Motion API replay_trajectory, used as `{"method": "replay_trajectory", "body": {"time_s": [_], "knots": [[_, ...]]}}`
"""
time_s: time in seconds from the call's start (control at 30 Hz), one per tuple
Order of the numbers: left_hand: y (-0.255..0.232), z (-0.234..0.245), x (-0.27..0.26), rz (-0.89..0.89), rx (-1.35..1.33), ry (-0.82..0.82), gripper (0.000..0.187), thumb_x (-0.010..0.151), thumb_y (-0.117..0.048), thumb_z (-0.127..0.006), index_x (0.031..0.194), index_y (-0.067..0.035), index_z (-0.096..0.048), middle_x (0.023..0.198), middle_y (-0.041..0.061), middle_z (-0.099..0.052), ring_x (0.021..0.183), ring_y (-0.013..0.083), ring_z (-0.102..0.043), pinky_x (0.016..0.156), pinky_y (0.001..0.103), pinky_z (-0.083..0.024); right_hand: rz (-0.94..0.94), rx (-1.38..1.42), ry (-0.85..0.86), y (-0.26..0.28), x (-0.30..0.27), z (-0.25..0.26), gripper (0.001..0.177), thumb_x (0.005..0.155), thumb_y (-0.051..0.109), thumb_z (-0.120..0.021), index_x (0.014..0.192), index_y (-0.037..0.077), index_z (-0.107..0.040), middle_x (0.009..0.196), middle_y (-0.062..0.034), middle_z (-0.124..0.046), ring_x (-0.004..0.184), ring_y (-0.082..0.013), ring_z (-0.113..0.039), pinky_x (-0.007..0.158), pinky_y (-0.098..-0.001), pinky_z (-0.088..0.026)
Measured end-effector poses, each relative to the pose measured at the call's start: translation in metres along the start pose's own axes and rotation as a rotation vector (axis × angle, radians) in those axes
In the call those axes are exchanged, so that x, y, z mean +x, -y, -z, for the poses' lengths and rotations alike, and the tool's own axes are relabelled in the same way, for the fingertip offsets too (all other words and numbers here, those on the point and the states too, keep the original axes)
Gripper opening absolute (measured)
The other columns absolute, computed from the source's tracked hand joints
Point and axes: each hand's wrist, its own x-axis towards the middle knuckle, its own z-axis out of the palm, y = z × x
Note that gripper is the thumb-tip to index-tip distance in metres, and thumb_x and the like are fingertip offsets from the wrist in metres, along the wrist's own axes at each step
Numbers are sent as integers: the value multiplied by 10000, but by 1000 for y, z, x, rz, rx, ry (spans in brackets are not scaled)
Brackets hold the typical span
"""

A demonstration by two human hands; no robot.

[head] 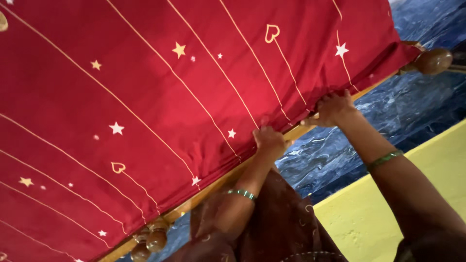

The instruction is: The person spreads a red patterned sheet over a wooden bed frame, smoothing it out and tucking the edges under the mattress. The person adjusts the sheet along the sides and corners to ensure it is flat and properly aligned.

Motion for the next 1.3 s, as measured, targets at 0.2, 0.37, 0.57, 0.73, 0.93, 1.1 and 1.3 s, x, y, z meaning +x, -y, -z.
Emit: {"method": "replay_trajectory", "body": {"time_s": [0.2,0.37,0.57,0.73,0.93,1.1,1.3], "knots": [[2,-8,1,8,-392,-107,560,962,-600,-498,1269,-176,-696,1305,110,-648,1245,309,-618,989,524,-497,-16,-32,-11,7,15,-10,1276,753,992,-443,1595,44,-300,1677,-170,-226,1552,-370,-178,1217,-629,-145],[-32,-11,30,-94,-509,-324,631,929,-471,-605,1445,-122,-501,1385,138,-588,1214,363,-601,990,544,-467,12,-30,-92,-1,23,-26,1182,805,896,-494,1584,25,-310,1678,-149,-256,1563,-358,-185,1233,-629,-133],[-45,-4,67,-218,-490,-246,583,933,-475,-509,1432,-178,-561,1457,71,-593,1305,322,-582,1076,532,-433,49,13,-257,-13,41,-54,933,903,690,-518,1543,24,-381,1623,-150,-351,1534,-344,-240,1244,-607,-112],[-51,21,59,-133,-331,-151,551,960,-545,-425,1300,-176,-653,1404,13,-637,1294,308,-550,1055,639,-368,121,-8,-287,-24,43,-54,843,898,652,-534,1493,59,-463,1597,-133,-407,1518,-335,-290,1235,-596,-170],[-72,33,71,-100,158,-226,315,945,-372,-585,1121,-235,-808,1226,6,-768,1311,229,-529,1142,562,-292,339,311,-406,-93,17,-49,633,1028,666,-357,1419,256,-638,1432,-80,-630,1338,-312,-571,1228,-530,-376],[-100,51,78,-75,615,-189,323,938,-355,-608,1191,-244,-775,1383,-15,-624,1377,244,-379,1143,594,-128,26,35,-511,-159,-7,-28,561,1043,596,-322,1403,306,-640,1470,-23,-605,1371,-289,-554,1214,-667,-273],[-99,33,94,67,782,-73,411,986,-385,-576,1356,-240,-682,1433,-8,-599,1411,266,-359,1139,596,-131,-50,-92,-216,-149,-6,7,822,919,826,-379,1455,238,-588,1519,-37,-543,1505,-347,-327,1186,-627,-218]]}}
